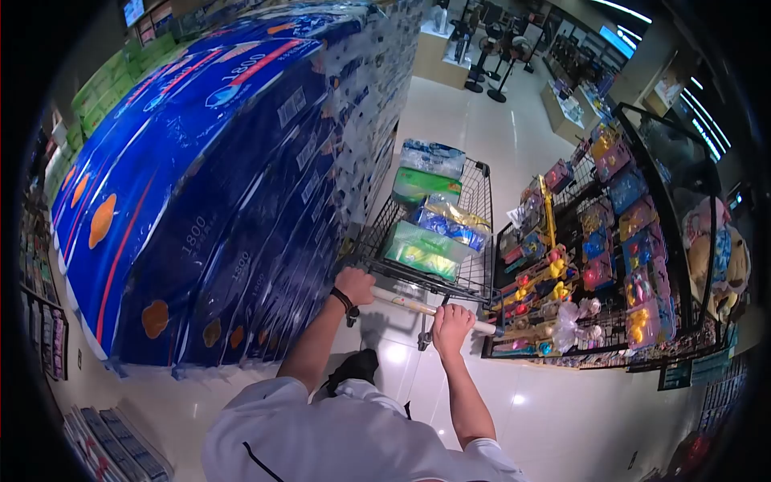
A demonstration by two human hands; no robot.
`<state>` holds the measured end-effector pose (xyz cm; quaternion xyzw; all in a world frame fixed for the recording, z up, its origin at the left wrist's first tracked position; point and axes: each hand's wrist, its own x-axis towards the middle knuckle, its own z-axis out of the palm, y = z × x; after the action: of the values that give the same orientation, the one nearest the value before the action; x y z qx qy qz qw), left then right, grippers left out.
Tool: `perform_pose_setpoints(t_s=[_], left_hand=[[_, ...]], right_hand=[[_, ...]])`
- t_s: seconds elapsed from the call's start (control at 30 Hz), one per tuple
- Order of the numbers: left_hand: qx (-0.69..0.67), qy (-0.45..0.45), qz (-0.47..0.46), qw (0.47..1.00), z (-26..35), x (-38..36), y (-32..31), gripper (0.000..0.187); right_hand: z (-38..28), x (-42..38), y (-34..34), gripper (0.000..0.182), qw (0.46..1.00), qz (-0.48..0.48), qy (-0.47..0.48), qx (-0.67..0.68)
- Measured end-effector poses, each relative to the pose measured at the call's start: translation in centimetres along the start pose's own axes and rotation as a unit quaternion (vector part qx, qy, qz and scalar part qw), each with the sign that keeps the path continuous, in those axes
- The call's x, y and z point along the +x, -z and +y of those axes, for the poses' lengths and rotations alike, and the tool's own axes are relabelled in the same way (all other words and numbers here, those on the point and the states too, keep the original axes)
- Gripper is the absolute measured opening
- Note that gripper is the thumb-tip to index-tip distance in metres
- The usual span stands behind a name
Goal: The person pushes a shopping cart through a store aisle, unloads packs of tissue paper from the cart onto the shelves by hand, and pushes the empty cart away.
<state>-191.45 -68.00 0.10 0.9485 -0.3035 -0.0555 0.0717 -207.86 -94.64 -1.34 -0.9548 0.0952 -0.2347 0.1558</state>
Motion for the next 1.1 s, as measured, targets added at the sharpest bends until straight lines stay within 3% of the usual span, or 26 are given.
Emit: perform_pose_setpoints(t_s=[0.07,0.2,0.37,0.47,0.63,0.67,0.77,0.83,0.9,1.1], left_hand=[[0.004,0.012,-0.012,1.0,-0.7,3.6,0.7,0.033],[-0.015,0.002,-0.013,1.0,-1.3,10.5,3.3,0.029],[-0.02,0.008,0.028,0.999,-3.3,19.3,1.1,0.024],[-0.024,-0.003,0.069,0.997,-4.2,22.7,1.0,0.018],[-0.003,0.049,-0.006,0.999,-4.5,26.9,1.8,0.021],[-0.002,0.042,-0.014,0.999,-4.5,27.2,2.5,0.021],[-0.004,0.012,-0.028,1.0,-4.7,27.1,4.4,0.023],[-0.009,-0.009,-0.024,1.0,-5.0,27.3,3.9,0.024],[-0.011,-0.018,-0.007,1.0,-5.4,28.2,3.1,0.024],[-0.035,-0.018,-0.044,0.998,-5.9,29.1,3.3,0.028]], right_hand=[[1.3,3.3,-1.6,0.021,1.0,0.013,0.013,-0.002],[3.8,10.5,-2.4,0.028,0.998,-0.062,0.018,0.0],[7.4,17.5,-4.9,0.05,0.99,-0.131,-0.026,0.036],[8.4,21.1,-6.6,0.052,0.993,-0.114,-0.016,-0.004],[8.9,24.8,-7.5,0.055,0.986,-0.159,-0.039,-0.015],[9.4,25.4,-7.4,0.052,0.99,-0.135,-0.001,-0.036],[14.7,27.5,-7.8,0.043,0.972,-0.235,-0.01,-0.002],[17.8,28.4,-6.9,0.042,0.95,-0.29,-0.018,-0.117],[17.8,29.9,-5.1,0.045,0.921,-0.346,-0.075,-0.162],[17.8,34.2,-4.1,0.046,0.866,-0.488,-0.023,-0.104]])
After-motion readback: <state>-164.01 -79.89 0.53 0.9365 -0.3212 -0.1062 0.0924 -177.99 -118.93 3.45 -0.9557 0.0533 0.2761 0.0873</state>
